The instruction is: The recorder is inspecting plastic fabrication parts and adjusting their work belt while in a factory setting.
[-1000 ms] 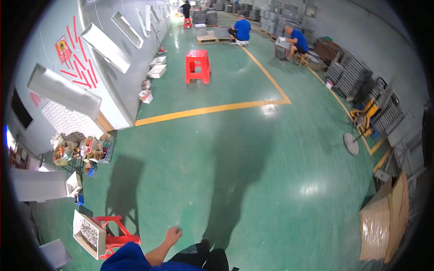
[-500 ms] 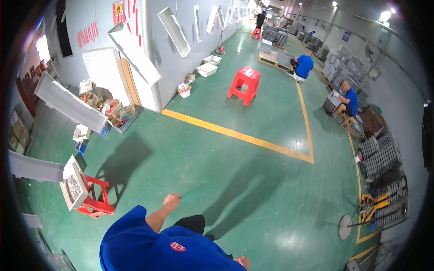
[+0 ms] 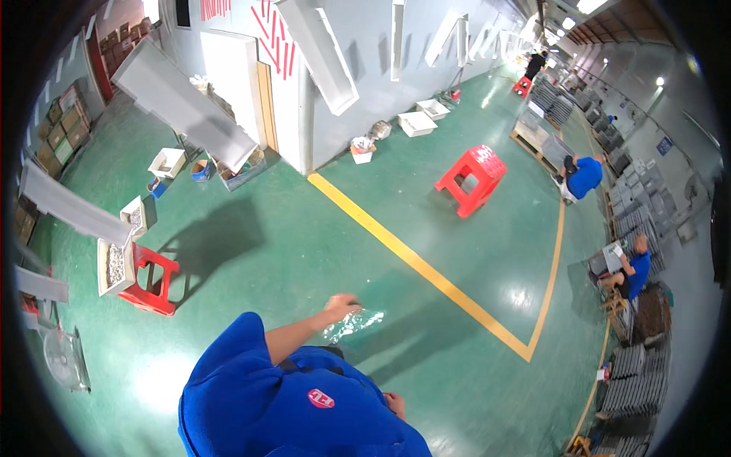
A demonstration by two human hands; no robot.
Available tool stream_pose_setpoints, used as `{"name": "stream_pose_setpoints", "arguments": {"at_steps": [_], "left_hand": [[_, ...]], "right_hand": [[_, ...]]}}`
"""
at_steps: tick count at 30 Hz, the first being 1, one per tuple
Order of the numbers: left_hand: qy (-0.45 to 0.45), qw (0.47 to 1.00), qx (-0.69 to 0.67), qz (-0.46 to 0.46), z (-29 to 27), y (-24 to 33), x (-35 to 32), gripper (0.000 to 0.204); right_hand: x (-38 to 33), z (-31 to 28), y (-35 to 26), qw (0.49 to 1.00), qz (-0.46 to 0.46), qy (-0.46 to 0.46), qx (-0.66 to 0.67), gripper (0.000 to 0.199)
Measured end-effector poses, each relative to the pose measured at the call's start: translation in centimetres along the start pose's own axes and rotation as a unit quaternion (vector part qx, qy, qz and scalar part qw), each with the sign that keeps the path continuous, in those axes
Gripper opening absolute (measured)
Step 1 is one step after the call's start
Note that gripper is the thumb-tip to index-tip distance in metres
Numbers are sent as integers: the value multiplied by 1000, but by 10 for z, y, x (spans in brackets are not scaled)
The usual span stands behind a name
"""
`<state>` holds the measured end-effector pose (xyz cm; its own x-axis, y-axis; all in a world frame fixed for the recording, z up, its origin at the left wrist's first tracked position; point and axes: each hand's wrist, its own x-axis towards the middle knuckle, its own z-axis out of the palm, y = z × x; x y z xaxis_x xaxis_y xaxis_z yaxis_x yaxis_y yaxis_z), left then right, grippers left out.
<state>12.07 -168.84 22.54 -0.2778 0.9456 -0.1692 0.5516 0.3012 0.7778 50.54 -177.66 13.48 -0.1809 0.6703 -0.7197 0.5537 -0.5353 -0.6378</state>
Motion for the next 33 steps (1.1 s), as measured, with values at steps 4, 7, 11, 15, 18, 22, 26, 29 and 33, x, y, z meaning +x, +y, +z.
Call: {"name": "stream_pose_setpoints", "arguments": {"at_steps": [4, 7, 11, 15, 18, 22, 26, 29, 33], "left_hand": [[-160, 925, -333, 84, 21, 110, 97, 22], [-264, 863, -415, 118, 11, 183, 166, 18], [-233, 721, -609, 235, -38, 264, 244, 3], [-246, 539, -679, 433, -88, 375, 291, 8], [-273, 735, -306, 541, -155, 392, 328, 15], [-49, 920, 21, 388, -172, 434, 362, 48], [-65, 887, -40, 456, -199, 470, 421, 45], [-119, 762, -120, 625, -210, 480, 493, 30], [-23, 572, -118, 812, -201, 513, 593, 25]], "right_hand": [[71, -41, -56, 997, -61, 3, 54, 22], [120, -101, -77, 991, 19, -9, 131, 23], [190, -178, -91, 979, -21, 43, -196, 20], [238, -276, -114, 980, 93, 22, -174, 18], [294, -335, -173, 978, 115, -22, -171, 17], [399, -404, -247, 979, 133, -24, -149, 16], [530, -439, -335, 987, 74, -24, -138, 17], [570, -433, -439, 998, -17, 4, -57, 21], [612, -430, -520, 999, 1, -44, -16, 22]]}}
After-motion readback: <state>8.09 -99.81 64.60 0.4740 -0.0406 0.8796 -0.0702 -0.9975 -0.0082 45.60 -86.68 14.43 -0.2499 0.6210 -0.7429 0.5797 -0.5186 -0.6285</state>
